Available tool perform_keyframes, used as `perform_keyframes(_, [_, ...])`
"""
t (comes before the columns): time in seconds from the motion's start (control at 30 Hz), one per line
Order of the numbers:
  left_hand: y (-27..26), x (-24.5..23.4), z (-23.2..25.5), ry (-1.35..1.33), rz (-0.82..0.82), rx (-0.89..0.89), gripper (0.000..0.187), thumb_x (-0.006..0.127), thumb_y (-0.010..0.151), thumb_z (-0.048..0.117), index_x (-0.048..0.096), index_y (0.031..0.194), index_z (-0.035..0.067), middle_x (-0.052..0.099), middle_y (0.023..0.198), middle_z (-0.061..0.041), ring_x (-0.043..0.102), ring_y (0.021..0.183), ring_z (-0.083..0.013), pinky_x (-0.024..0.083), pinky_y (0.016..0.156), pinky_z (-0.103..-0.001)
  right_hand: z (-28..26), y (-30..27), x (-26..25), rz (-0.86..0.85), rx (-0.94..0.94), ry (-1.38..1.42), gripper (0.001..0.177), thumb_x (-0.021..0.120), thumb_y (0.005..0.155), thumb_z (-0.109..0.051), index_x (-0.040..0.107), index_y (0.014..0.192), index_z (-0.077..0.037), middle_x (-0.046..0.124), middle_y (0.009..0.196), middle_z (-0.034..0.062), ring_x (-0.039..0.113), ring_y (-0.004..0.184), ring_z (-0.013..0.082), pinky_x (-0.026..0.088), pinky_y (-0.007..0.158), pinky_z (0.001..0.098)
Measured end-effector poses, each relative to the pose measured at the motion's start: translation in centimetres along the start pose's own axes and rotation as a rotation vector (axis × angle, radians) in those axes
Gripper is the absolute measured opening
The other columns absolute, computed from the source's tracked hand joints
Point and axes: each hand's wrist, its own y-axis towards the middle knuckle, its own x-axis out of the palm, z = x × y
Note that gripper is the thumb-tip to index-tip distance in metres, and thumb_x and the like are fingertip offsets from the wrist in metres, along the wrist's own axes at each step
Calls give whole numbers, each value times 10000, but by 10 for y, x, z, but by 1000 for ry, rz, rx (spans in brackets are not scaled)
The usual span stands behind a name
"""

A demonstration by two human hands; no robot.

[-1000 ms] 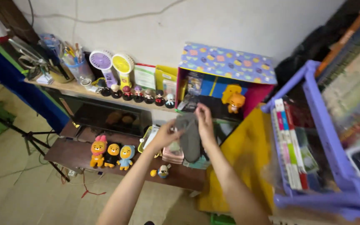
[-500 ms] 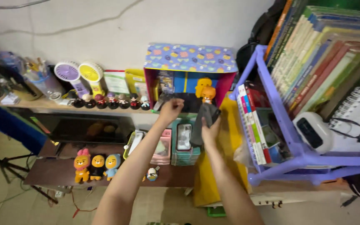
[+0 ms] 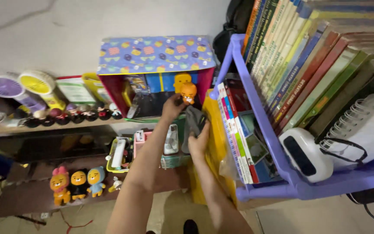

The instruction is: Organizing small figurines and plush toys on a shelf.

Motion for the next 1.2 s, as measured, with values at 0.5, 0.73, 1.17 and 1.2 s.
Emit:
perform_keyframes(0.5, [16,27,16,371,-19,-283,684,764,723,675,687,1210,201,731,1124,-101,607,1167,-344,415,1022,-558,-15,0,-8,21,-16,119,711,708,839,-25,402,1480,12,589,1390,234,575,1307,339,419,1121,394])
perform_keyframes(0.73, [-3,9,-25,360,150,-78,566,871,756,441,689,1234,199,678,1195,-179,570,1167,-391,435,977,-516,-22,-1,-12,-7,22,270,628,714,862,-77,469,1434,8,645,1331,201,637,1245,306,474,1091,378])
perform_keyframes(1.17, [-169,-229,14,-666,207,-334,404,757,893,67,651,1281,21,727,1116,-58,674,1005,-162,530,911,-331,-56,-16,-3,-255,1,383,715,837,824,-246,513,1403,21,644,1307,147,625,1164,248,490,1025,362])
perform_keyframes(1.2, [-189,-244,23,-684,201,-382,451,747,852,40,635,1288,38,744,1123,-42,692,1025,-161,538,932,-328,-58,-21,-3,-315,10,374,737,834,813,-246,497,1415,14,640,1312,139,623,1159,242,484,1016,356])
